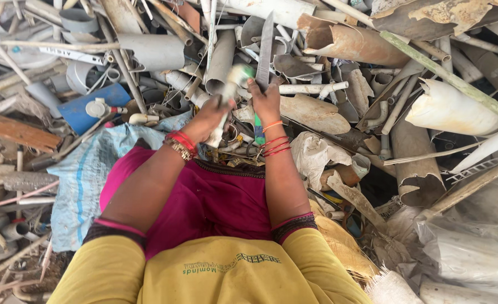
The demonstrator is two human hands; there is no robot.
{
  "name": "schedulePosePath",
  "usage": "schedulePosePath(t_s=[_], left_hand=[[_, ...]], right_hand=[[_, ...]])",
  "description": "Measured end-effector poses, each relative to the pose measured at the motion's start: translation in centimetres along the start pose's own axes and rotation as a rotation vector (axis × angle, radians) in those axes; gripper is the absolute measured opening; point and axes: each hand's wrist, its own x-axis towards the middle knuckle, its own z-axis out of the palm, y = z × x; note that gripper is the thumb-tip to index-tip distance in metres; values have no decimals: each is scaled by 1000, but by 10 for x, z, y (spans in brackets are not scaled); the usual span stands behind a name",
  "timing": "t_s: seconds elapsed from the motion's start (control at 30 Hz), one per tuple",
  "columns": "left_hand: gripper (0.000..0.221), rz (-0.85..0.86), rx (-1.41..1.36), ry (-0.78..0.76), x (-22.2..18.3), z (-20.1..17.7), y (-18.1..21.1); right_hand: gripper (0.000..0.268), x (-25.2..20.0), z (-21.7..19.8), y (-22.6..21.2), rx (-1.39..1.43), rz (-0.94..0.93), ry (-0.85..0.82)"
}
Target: The person sorts various PVC pipes and fittings by hand from a large pile of scrap, using a knife to remove attachments or debris from some pieces.
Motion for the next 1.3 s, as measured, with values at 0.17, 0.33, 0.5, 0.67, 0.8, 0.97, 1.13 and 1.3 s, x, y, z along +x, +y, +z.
schedulePosePath(t_s=[0.17,0.33,0.5,0.67,0.8,0.97,1.13,1.3], left_hand=[[30,-156,-196,128,13,-14,5],[29,-176,-311,127,21,-14,4],[38,-16,-271,93,33,-21,3],[32,74,-208,96,29,-27,0],[43,158,86,190,49,-29,-22],[45,118,893,414,57,-13,-53],[40,145,774,407,43,-11,-41],[51,-29,241,403,18,-8,-3]], right_hand=[[30,29,-26,71,14,48,-190],[28,-5,-18,4,-623,-395,-287],[33,-30,17,-47,-1038,-364,-87],[24,-43,40,-39,-1186,-248,-117],[33,-39,52,-24,-1260,-332,-131],[24,7,71,-30,-1397,-355,-196],[28,3,59,-16,-1355,-289,-243],[30,-55,33,39,-1350,-273,-238]])
